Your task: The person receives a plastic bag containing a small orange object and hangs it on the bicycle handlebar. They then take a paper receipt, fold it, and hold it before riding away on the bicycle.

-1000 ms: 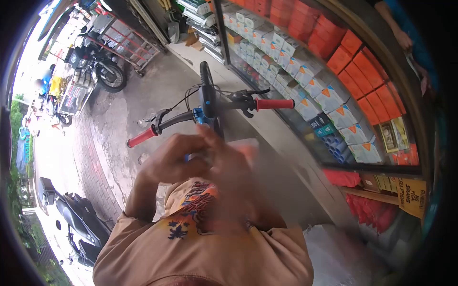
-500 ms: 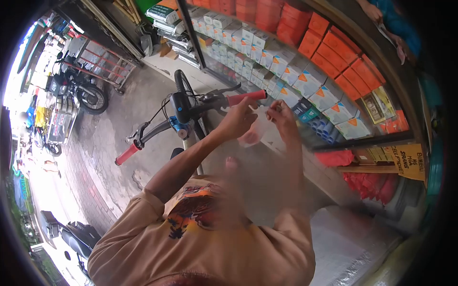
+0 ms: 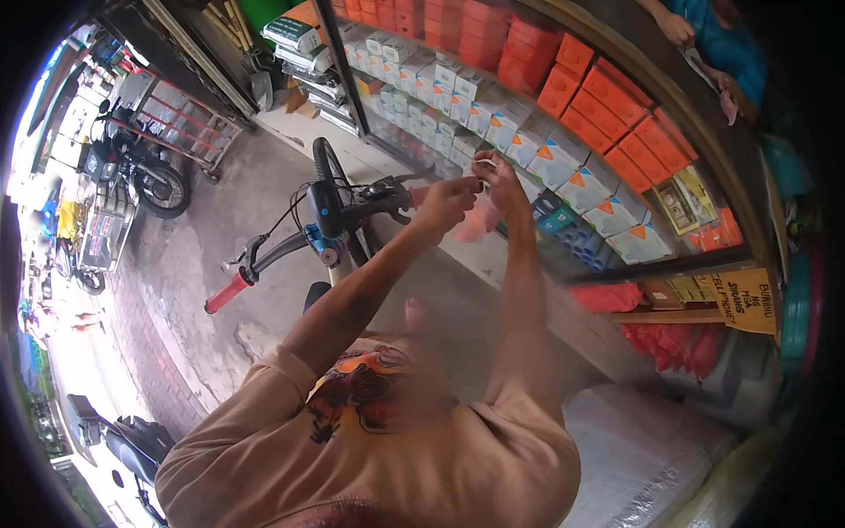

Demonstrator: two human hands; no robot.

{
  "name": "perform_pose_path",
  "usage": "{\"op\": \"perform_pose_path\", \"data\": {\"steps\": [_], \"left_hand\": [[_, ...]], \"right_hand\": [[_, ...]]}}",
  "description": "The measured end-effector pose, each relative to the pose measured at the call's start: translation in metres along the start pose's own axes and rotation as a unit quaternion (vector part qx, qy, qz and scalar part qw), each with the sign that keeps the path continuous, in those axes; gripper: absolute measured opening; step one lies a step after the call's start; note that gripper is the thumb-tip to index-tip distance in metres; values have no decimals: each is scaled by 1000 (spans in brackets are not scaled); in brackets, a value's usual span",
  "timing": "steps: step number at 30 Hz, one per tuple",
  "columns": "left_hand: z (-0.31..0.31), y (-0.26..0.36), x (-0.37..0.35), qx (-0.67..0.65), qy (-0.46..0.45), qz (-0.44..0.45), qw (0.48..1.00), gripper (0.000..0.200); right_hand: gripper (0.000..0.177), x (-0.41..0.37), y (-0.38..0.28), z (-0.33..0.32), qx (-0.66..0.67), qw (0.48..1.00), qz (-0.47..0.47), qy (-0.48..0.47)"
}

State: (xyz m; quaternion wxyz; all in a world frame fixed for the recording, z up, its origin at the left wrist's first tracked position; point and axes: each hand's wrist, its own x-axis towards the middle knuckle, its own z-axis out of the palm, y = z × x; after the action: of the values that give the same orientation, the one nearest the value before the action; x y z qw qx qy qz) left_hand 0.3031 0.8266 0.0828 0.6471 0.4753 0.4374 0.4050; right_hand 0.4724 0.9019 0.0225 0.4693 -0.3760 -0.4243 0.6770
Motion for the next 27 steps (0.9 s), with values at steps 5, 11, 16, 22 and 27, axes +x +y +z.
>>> {"op": "perform_pose_path", "data": {"steps": [5,11,16,22,27], "left_hand": [[0,9,-15,-31,44,-16,998,38],[-5,4,-29,-47,90,-35,994,44],[-7,5,-60,-25,140,10,990,48],[-30,6,-71,-18,144,37,989,53],[-34,12,-73,-20,178,38,983,49]], "right_hand": [[23,8,11,-8,159,982,44,-89],[37,33,91,-10,286,954,25,-87],[31,26,111,27,249,966,48,-47],[17,21,113,52,363,928,-39,-80],[16,17,124,66,-235,927,-294,-10]]}}
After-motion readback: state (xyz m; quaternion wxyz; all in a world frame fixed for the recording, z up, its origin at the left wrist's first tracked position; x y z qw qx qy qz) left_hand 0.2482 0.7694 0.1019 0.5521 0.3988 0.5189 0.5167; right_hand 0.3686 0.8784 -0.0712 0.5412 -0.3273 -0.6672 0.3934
